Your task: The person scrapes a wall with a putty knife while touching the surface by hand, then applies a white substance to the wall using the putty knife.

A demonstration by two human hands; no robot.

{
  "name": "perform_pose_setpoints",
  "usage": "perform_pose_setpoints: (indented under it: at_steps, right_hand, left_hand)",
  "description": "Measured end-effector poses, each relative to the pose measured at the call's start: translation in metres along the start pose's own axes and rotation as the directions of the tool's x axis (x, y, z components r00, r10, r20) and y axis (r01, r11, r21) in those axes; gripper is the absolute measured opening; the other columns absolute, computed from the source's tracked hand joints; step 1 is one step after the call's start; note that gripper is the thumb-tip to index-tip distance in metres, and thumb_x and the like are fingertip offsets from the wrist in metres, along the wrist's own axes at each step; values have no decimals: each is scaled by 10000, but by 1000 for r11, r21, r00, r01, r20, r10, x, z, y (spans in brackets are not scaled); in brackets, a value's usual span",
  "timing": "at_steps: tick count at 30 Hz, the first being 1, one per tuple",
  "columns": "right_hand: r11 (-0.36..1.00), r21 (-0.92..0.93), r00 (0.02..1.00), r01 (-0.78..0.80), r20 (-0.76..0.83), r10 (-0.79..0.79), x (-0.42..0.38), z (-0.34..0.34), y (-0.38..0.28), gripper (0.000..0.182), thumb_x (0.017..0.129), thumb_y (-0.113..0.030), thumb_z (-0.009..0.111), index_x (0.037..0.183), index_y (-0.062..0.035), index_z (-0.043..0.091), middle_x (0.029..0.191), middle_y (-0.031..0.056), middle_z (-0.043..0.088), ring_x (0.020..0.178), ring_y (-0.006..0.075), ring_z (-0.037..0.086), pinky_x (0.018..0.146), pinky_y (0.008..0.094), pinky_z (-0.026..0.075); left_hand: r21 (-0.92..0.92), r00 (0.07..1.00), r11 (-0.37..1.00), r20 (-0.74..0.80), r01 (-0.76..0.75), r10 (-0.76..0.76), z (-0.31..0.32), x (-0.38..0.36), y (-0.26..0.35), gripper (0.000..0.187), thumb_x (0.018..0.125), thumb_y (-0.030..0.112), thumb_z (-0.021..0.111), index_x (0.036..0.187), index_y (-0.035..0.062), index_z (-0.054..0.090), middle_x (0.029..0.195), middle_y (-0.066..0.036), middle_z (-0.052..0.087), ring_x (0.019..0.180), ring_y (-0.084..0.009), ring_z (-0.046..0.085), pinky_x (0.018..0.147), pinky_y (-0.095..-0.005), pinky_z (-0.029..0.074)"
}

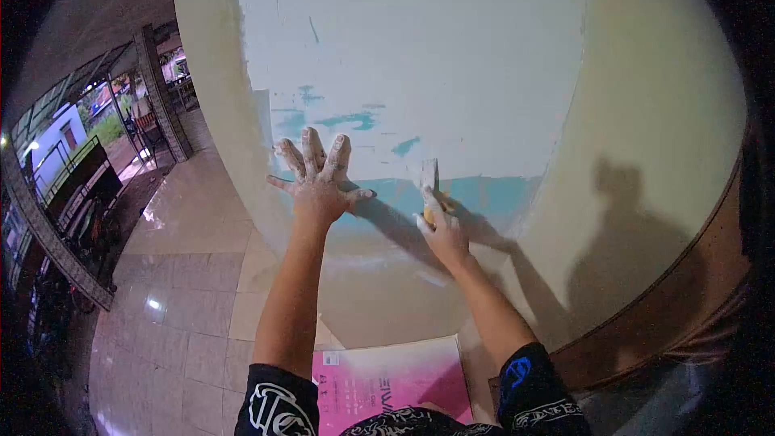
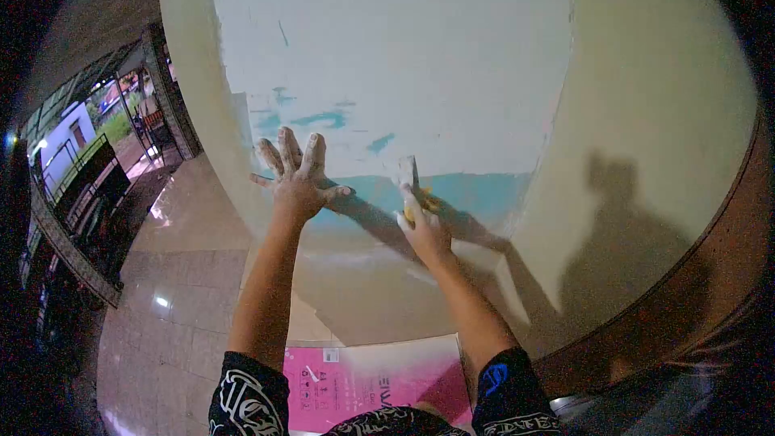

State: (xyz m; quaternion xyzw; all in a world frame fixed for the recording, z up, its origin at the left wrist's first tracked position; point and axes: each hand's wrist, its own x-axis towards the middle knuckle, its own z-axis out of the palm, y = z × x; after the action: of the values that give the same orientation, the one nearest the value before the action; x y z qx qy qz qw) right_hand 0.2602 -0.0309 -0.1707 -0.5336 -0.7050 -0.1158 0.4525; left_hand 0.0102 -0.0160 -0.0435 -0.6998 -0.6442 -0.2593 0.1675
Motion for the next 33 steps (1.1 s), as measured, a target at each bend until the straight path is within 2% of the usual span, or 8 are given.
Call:
perform_pose_setpoints:
  at_steps: [4, 10, 12, 22, 24, 27, 30, 33]
  right_hand:
    - [986, 71, 988, -149, 36, 147, 30, -19, -27, 696, 892, -337, 723, 1517, -238, 432, 916, 224, 713, 817, 424, 694, 713, 511, 557]
    - [980, -155, 987, 124, -78, -137, 13, -13, -21, 715, 883, -345, 742, 1522, -253, 434, 900, 142, 747, 827, 356, 714, 696, 476, 584]
    - [986, -147, 996, -76, 36, 82, 32, -25, -42, 712, 890, -365, 735, 1524, -251, 429, 881, 145, 741, 814, 350, 717, 688, 455, 588]
    - [995, 103, 1000, -1, -25, 4, 39, -6, -51, 712, 885, -391, 724, 1518, -217, 448, 950, 181, 734, 776, 361, 709, 674, 507, 556]
    - [982, -58, 961, -182, 200, 190, 54, -22, -68, 733, 890, -369, 726, 1536, -214, 414, 989, 185, 737, 815, 367, 715, 687, 510, 562]
    - [992, -98, 985, -75, 145, 88, 18, -3, -53, 738, 902, -360, 717, 1547, -219, 386, 993, 193, 736, 819, 374, 714, 686, 509, 562]
    - [994, -86, 995, 70, -69, -76, 20, 8, -45, 735, 913, -362, 703, 1553, -223, 370, 962, 190, 733, 793, 380, 707, 671, 513, 556]
    - [993, -9, 990, -115, 83, 116, 76, -39, -84, 734, 914, -345, 701, 1552, -193, 370, 993, 197, 732, 811, 375, 711, 689, 499, 563]
  left_hand:
    - [20, 1000, 1000, 18, 12, -12, -14, -1, 0, 1229, 515, 777, 796, 1575, 408, 295, 1706, -123, -24, 1523, -478, -141, 971, -902, 10]
    - [152, 898, 955, -327, -256, 293, -11, 29, -56, 1166, 558, 760, 779, 1568, 415, 311, 1705, -125, 47, 1532, -492, -23, 1037, -858, 30]
    - [140, 970, 976, -150, -169, 190, -31, 25, -40, 1191, 546, 750, 791, 1575, 414, 295, 1701, -147, 50, 1531, -496, -27, 1033, -858, 10]
    - [81, 972, 986, -174, -143, 155, -27, 26, -41, 1224, 520, 508, 931, 1557, 474, 281, 1701, -120, 57, 1532, -489, -18, 1034, -872, 64]
    - [93, 980, 987, -139, -128, 141, -30, 24, -40, 1245, 507, 508, 938, 1556, 486, 268, 1705, -104, 39, 1535, -478, -25, 1037, -871, 68]
    - [141, 996, 987, -18, -81, 84, -46, 23, -33, 1218, 522, 533, 923, 1550, 498, 270, 1710, -80, 20, 1540, -461, -53, 1038, -869, 55]
    - [122, 988, 987, -104, -103, 116, -30, 25, -39, 1221, 526, 544, 919, 1552, 500, 258, 1710, -81, 11, 1540, -460, -61, 1043, -867, 34]
    - [117, 972, 986, -185, -123, 143, -17, 28, -43, 1191, 571, 551, 897, 1558, 506, 230, 1710, -83, 0, 1538, -457, -83, 1045, -863, 5]
